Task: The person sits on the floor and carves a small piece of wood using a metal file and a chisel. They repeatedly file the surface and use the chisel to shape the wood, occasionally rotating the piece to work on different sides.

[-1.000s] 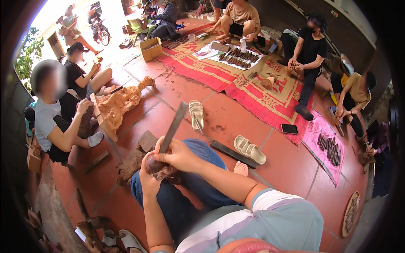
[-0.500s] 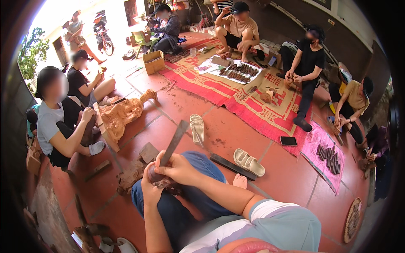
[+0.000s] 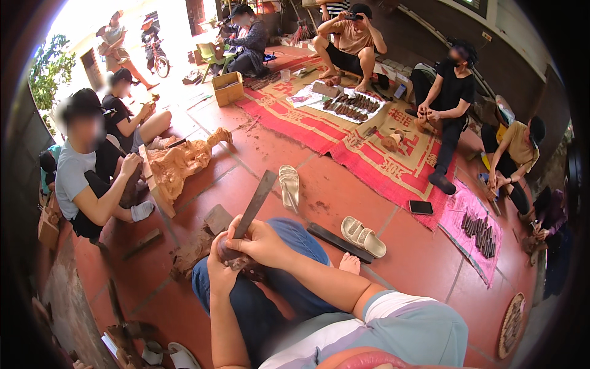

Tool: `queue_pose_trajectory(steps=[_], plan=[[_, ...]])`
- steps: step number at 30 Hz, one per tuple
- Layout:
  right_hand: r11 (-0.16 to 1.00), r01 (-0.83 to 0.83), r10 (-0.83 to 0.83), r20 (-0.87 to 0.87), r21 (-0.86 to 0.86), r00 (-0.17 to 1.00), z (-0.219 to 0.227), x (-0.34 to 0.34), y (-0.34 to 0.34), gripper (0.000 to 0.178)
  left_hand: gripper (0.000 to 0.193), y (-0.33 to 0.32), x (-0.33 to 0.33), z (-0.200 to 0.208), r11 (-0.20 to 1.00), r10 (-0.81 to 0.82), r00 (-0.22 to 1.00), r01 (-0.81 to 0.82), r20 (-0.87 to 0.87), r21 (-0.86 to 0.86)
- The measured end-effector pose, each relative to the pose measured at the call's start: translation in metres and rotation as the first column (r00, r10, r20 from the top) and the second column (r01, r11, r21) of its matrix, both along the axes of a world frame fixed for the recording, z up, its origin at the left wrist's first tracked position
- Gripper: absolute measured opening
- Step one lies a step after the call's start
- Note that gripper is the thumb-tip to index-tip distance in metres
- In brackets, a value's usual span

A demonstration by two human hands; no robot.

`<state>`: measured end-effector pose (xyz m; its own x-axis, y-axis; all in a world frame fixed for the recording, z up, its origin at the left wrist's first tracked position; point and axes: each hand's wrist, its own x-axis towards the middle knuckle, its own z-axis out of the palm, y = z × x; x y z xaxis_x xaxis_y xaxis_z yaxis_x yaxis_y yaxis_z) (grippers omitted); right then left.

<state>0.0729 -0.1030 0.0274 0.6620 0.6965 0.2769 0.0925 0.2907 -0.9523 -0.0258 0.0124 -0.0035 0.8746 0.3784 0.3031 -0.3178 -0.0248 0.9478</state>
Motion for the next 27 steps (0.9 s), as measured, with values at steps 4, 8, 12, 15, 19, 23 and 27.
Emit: queue_pose_trajectory(steps=[4, 8, 12, 15, 19, 23, 27], plan=[[0.998, -0.062, 0.054, -0.46, -0.001, 0.886, 0.005, 0.019, -0.002, 0.015, 0.063, -0.004, -0.001, 0.012, 0.994, -0.054, 0.997, 0.049, -0.056, -0.094], [0.995, 0.104, -0.104, 0.15, 0.007, 0.983, -0.008, -0.007, 0.005, 0.016, 0.064, -0.001, 0.0, -0.001, 1.0, -0.009, 1.0, 0.009, 0.009, 0.008], [0.998, -0.061, 0.069, -0.397, 0.032, 0.915, -0.002, 0.019, -0.002, 0.015, 0.065, -0.002, 0.001, 0.003, 0.996, -0.054, 0.998, 0.052, -0.026, -0.069], [0.995, 0.055, -0.055, -0.003, 0.084, 0.998, -0.001, -0.004, 0.004, 0.014, 0.064, -0.002, 0.0, 0.001, 1.0, 0.0, 1.0, 0.0, 0.0, -0.017], [0.988, -0.153, 0.145, -0.32, -0.001, 0.936, 0.0, 0.022, -0.001, 0.014, 0.064, 0.0, -0.001, 0.009, 0.996, -0.071, 0.996, 0.067, -0.059, -0.066], [0.998, 0.065, -0.066, 0.078, 0.009, 0.995, -0.004, -0.005, 0.001, 0.014, 0.063, -0.002, 0.0, -0.003, 0.999, -0.013, 1.0, 0.013, -0.017, -0.04], [0.993, -0.121, 0.111, -0.37, -0.004, 0.922, -0.001, 0.018, -0.006, 0.014, 0.062, -0.002, -0.001, 0.007, 0.997, -0.054, 0.996, 0.049, -0.073, -0.062]])
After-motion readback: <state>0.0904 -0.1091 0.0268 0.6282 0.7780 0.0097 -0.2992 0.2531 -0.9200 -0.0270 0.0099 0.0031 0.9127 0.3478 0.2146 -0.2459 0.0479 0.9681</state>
